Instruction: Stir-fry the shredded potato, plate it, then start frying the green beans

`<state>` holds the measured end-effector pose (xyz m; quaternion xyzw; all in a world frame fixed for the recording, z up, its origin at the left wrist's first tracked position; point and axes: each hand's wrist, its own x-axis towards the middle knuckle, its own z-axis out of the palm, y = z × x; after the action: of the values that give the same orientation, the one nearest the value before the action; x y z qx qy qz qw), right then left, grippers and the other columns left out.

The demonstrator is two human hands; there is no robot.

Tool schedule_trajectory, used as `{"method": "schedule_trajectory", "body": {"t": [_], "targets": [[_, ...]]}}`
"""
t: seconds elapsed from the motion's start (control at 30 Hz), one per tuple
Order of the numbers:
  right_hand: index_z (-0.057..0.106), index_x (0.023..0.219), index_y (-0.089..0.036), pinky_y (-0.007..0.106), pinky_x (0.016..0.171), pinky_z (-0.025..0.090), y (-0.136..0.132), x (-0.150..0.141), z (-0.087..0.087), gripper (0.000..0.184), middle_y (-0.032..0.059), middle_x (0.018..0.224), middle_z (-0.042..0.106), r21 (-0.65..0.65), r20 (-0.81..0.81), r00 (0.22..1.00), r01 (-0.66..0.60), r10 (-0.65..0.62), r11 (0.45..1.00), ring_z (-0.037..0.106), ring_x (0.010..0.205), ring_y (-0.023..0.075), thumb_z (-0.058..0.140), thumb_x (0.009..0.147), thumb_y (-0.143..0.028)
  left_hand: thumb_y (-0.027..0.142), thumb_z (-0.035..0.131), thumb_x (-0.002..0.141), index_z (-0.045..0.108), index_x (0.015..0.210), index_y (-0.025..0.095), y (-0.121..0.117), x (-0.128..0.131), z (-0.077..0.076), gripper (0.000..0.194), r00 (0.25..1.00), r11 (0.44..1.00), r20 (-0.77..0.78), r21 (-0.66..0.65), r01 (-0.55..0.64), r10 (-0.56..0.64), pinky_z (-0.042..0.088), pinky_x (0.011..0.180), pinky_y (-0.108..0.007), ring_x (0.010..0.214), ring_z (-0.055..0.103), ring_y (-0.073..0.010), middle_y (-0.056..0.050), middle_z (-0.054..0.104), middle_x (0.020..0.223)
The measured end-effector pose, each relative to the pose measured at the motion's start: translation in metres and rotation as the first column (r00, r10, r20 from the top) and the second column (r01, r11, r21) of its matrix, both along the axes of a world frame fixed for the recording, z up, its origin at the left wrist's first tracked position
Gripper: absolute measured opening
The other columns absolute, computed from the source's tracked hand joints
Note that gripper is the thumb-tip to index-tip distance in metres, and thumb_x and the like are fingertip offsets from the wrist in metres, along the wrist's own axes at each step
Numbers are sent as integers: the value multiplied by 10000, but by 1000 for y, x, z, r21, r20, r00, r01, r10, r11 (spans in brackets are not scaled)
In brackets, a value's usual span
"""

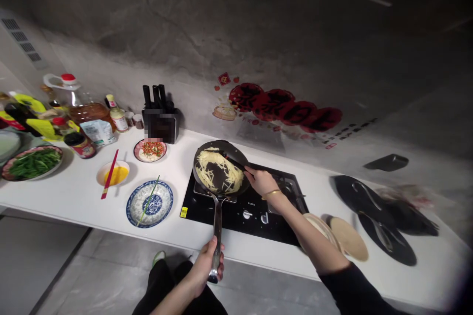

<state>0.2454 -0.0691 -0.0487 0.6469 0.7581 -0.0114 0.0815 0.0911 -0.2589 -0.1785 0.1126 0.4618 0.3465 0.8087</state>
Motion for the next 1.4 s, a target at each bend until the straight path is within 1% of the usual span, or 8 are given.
{"method": "schedule_trajectory", "body": {"t": [0.1,0.37,0.5,0.73,0.83,1.1,1.23,1.4], "targets": [[567,1247,-208,309,802,483,10,-2,4,392,117,1046,689,-49,27,1000,-13,14,999,646,950,224,381,916,-302,804,539,536,470,817,177,0,0,0,691,1000,1000,-1,13,-6,6,282,380,-226,381,424,-77,60,469,550],[698,1065,-277,334,774,485,-5,71,89,312,72,929,723,-209,160,981,-73,108,975,660,875,244,503,823,-310,802,535,544,473,821,173,0,0,3,690,1000,1000,15,14,-5,5,284,381,-228,378,419,-73,59,463,562],[685,1081,-284,325,808,481,-6,70,69,320,52,980,715,-146,109,990,-70,86,987,653,920,229,477,842,-325,796,537,555,479,821,172,-1,1,-1,681,1000,1000,19,13,-14,14,282,385,-224,390,428,-79,56,461,560],[597,1214,-231,318,804,477,17,22,15,395,96,1062,687,7,40,996,79,-80,997,643,959,228,364,912,-331,794,523,575,491,817,169,-1,1,-1,671,1000,1000,13,16,-22,22,267,385,-217,388,424,-76,50,465,562],[644,1152,-219,294,774,476,22,18,22,362,98,1047,692,-54,51,995,85,-83,995,650,939,228,402,894,-300,799,536,552,488,804,173,0,0,4,676,1000,1000,0,7,-11,11,267,384,-217,384,423,-76,53,466,551],[711,1020,-308,266,713,481,-16,65,78,289,3,925,728,-221,31,994,-96,106,970,669,827,204,498,825,-322,737,551,618,501,808,166,0,-2,7,604,999,1000,39,-6,-27,27,272,387,-212,380,413,-67,55,461,554],[680,1090,-302,307,767,483,-26,39,57,333,22,1008,710,-94,39,996,-76,80,993,656,900,231,441,865,-356,692,528,681,501,816,165,2,-4,4,545,999,999,43,-39,-10,12,283,382,-209,368,414,-70,54,466,541],[606,1211,-250,312,822,467,-2,1,20,390,62,1084,682,29,-27,1000,-3,4,1000,635,965,229,380,906,-343,664,436,756,498,840,166,7,-4,6,509,999,996,21,-75,50,-49,322,368,-220,351,439,-90,43,489,518]]}}
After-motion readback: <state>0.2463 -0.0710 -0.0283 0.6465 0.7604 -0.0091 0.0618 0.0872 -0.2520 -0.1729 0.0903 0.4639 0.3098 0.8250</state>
